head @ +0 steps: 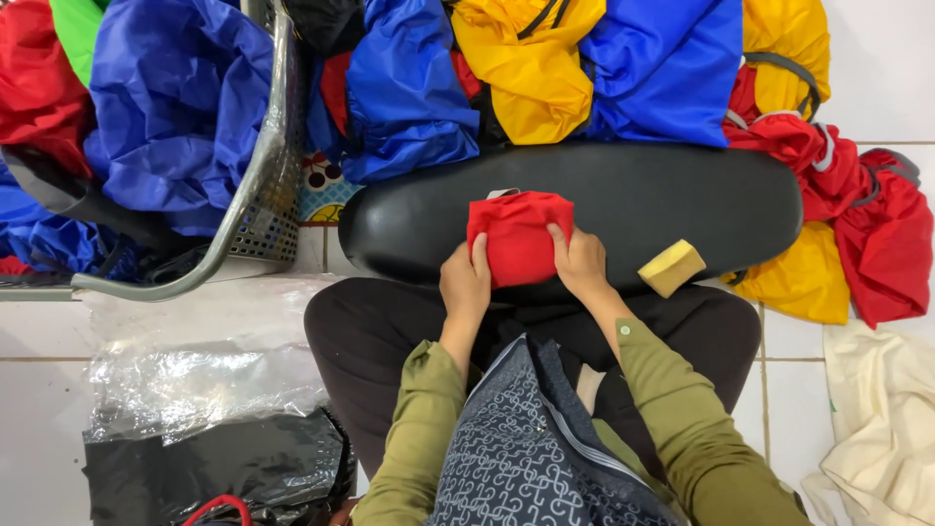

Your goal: Folding red fabric covers and placing them into clear plastic bags for packaging.

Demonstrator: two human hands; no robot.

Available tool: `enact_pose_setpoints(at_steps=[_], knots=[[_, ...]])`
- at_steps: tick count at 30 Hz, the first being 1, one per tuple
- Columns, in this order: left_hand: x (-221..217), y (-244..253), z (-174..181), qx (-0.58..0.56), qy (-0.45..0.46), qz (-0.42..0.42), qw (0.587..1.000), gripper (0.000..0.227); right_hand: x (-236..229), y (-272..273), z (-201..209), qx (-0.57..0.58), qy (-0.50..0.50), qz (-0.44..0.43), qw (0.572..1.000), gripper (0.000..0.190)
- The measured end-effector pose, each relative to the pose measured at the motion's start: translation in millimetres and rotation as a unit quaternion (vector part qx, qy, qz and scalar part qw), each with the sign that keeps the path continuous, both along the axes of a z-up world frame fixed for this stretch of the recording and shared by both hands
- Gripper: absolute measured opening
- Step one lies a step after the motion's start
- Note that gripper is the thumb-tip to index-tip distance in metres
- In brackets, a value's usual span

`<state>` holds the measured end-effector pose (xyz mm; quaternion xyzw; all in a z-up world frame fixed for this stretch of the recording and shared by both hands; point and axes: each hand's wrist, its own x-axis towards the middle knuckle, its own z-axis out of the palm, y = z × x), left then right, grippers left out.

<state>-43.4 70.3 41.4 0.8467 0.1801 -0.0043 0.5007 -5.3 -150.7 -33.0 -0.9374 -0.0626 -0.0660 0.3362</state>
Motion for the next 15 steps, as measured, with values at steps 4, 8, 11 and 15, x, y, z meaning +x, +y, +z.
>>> enact_pose_setpoints(at_steps=[4, 8, 11, 15], knots=[[13.3, -10.4, -5.7, 0.311, -0.220, 0.119, 0.917, 0.042, 4.4, 22.7, 33.7, -0.056, 0.063, -0.033, 0.996, 0.058], [29.8, -23.7, 0.7, 0.321, -0.308, -0.021, 0.895, 0.048, 0.2, 29.8, 46.3, -0.083, 0.098, -0.046, 0.991, 0.057], [39.4, -22.3, -17.7, 0.315, -0.231, -0.074, 0.918, 0.053, 5.7, 30.6, 49.2, -0.090, 0.128, -0.061, 0.986, 0.053], [48.3, -18.2, -51.6, 0.292, -0.222, -0.049, 0.929, 0.049, 29.1, 13.8, 13.3, -0.160, 0.193, -0.150, 0.956, 0.040]])
